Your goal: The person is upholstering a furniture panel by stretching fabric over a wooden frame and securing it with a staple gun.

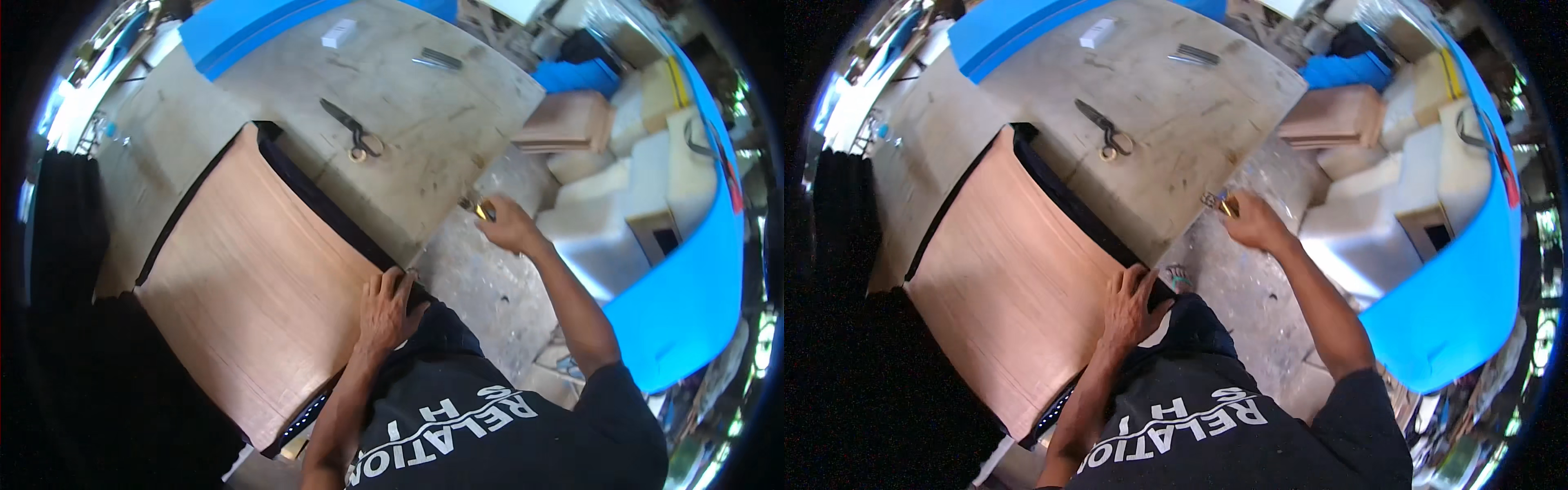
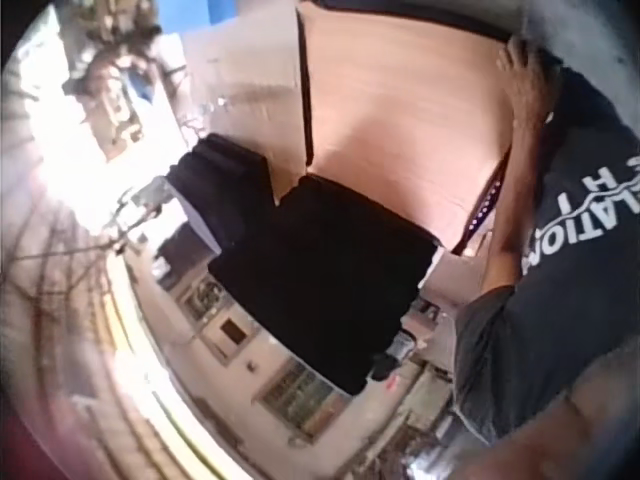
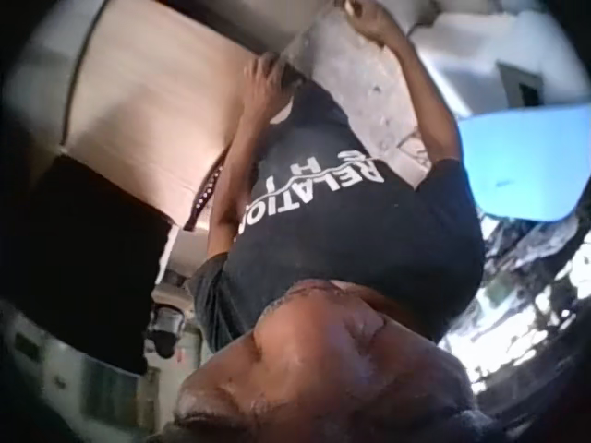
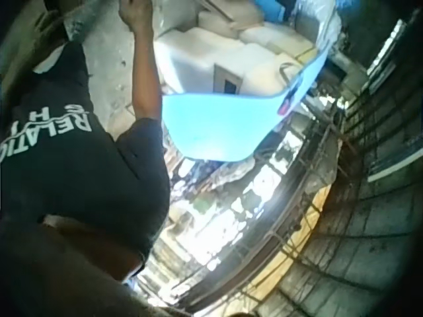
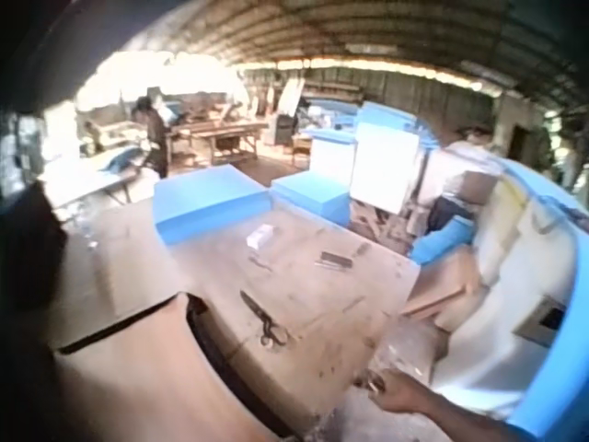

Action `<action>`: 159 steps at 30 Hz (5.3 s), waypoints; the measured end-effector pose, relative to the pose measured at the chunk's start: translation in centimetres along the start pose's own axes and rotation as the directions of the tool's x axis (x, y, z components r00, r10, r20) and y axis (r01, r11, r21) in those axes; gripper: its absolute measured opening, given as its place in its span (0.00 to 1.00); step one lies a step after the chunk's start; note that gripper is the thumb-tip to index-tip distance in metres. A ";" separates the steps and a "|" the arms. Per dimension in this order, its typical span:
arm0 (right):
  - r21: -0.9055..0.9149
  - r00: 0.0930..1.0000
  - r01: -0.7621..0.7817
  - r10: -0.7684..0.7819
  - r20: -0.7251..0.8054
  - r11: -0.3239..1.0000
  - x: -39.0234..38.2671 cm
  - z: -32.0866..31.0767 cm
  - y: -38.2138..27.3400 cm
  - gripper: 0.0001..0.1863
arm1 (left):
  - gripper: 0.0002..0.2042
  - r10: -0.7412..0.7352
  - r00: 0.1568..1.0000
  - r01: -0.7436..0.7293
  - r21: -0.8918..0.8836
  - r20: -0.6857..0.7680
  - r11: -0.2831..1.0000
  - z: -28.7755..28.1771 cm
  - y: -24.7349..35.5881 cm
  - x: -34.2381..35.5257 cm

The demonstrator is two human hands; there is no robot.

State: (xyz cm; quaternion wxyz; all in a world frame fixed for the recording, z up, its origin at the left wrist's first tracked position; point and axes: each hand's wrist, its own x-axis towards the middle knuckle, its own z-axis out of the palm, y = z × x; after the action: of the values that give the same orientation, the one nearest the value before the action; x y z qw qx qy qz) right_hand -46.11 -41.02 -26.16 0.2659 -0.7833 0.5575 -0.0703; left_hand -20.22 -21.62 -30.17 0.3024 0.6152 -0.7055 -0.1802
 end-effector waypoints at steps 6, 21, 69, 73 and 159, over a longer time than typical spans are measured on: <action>-0.399 0.830 0.370 -0.492 -0.262 0.839 16.9 3.4 -2.2 0.17 | 0.16 -0.035 0.999 0.033 -0.039 -0.037 0.999 -0.5 1.3 0.8; 0.074 0.912 0.136 -0.154 0.380 0.988 21.3 8.8 -7.2 0.12 | 0.09 -0.327 0.923 0.341 0.035 -0.202 0.940 1.8 5.4 -2.2; 0.005 0.217 0.966 -0.821 0.528 0.258 1.0 0.6 -0.6 0.18 | 0.06 -0.615 0.632 0.642 -0.126 -0.472 0.756 5.8 10.2 -1.4; 0.013 0.195 0.970 -0.807 0.557 0.243 1.2 0.5 -0.3 0.16 | 0.05 -0.606 0.618 0.626 -0.152 -0.501 0.765 5.8 10.2 -1.4; -0.057 0.191 0.978 -0.739 0.646 0.202 -11.4 13.9 -18.4 0.21 | 0.10 0.039 0.586 -0.333 -0.197 -0.809 0.922 -12.8 19.8 -3.9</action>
State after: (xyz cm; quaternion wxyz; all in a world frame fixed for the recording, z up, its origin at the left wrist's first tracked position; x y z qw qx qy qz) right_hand -29.26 -21.59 -26.78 0.1068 -0.9818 -0.0988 0.1219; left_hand -26.71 -12.77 -8.94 0.6978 0.4929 -0.5189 0.0293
